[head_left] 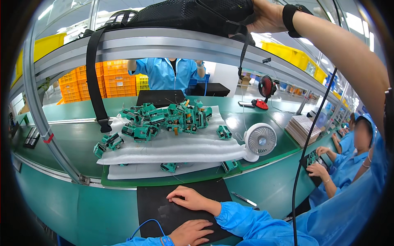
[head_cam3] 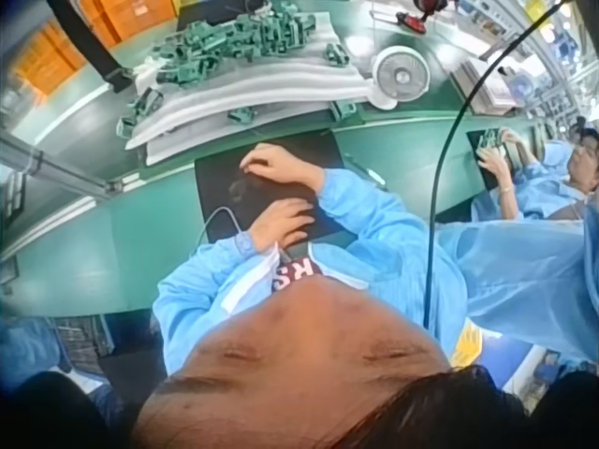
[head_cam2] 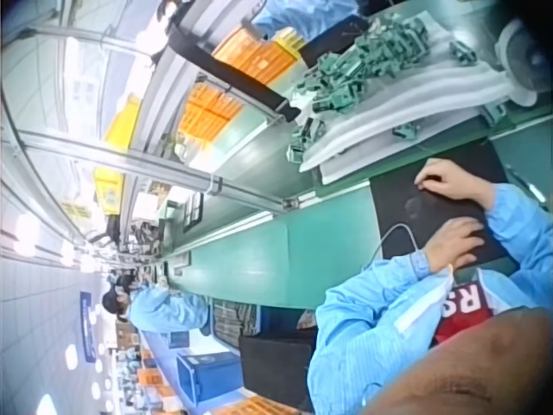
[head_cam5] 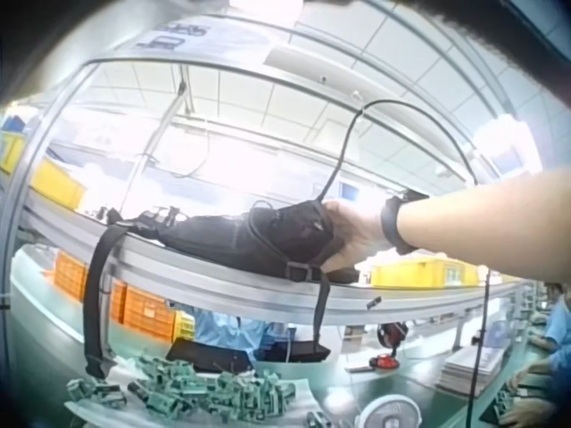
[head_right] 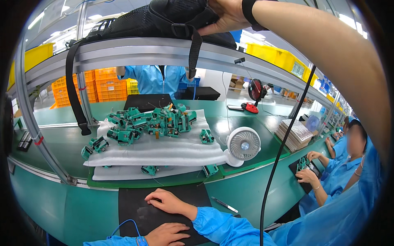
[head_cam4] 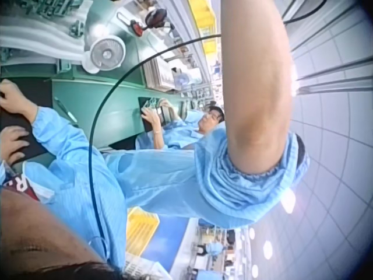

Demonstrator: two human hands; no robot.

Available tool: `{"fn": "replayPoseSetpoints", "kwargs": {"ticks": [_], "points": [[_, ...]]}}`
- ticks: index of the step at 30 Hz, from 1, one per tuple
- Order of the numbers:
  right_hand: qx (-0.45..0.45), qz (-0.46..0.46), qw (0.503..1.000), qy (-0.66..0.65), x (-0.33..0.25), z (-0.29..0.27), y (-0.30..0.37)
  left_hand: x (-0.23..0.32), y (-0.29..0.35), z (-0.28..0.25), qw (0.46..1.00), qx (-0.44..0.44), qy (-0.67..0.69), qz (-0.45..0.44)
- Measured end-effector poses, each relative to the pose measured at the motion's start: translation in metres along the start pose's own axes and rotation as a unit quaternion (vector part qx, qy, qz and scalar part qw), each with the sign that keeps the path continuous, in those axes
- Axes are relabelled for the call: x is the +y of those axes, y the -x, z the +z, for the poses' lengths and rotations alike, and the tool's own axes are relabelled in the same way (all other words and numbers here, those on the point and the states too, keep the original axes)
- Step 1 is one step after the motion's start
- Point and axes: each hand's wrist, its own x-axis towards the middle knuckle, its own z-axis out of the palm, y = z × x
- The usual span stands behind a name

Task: Assembling and inspecting electronic PCB components at a factory workstation.

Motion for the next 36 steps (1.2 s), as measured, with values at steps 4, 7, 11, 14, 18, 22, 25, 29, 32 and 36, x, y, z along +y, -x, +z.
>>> {"fn": "replayPoseSetpoints", "kwargs": {"ticks": [4, 7, 11, 14, 18, 22, 25, 29, 32, 36], "points": [[-0.003, 0.007, 1.0, -0.003, -0.001, -0.0003, 0.0004, -0.0013, 0.0006, 0.0021, 1.0, -0.003, -0.002, -0.002], [-0.003, 0.004, 1.0, 0.0, -0.0001, -0.0009, 0.0009, -0.002, 0.0, 0.0023, 1.0, -0.001, -0.003, 0.002], [-0.013, -0.003, 1.0, 0.021, 0.0006, -0.0015, -0.0004, -0.0016, 0.001, 0.0024, 1.0, 0.006, -0.003, 0.003], [-0.01, -0.01, 1.0, 0.025, 0.0007, -0.0015, -0.0004, -0.0022, 0.0005, 0.0022, 1.0, 0.003, -0.003, 0.003], [-0.009, -0.003, 1.0, 0.023, -0.0007, -0.0023, 0.0, -0.0006, -0.0008, 0.0003, 1.0, -0.006, -0.007, 0.001], [-0.01, -0.004, 1.0, 0.02, -0.0011, -0.002, 0.0002, -0.0004, -0.0012, -0.0011, 1.0, -0.005, -0.004, 0.004], [-0.012, -0.001, 1.0, 0.018, -0.0016, -0.0023, 0.0003, 0.0005, -0.0012, -0.0018, 1.0, -0.007, -0.003, 0.0], [-0.016, 0.0, 1.0, 0.019, -0.0008, -0.0018, -0.0001, 0.0004, -0.0006, -0.0012, 1.0, -0.009, -0.002, -0.003], [-0.017, 0.006, 1.0, 0.015, -0.0023, -0.0026, 0.0003, 0.0, -0.0008, -0.0006, 1.0, -0.011, 0.001, -0.007], [-0.018, 0.008, 1.0, 0.014, -0.0026, -0.0033, 0.0, -0.0006, -0.0007, 0.0, 1.0, -0.013, -0.001, -0.009]]}}
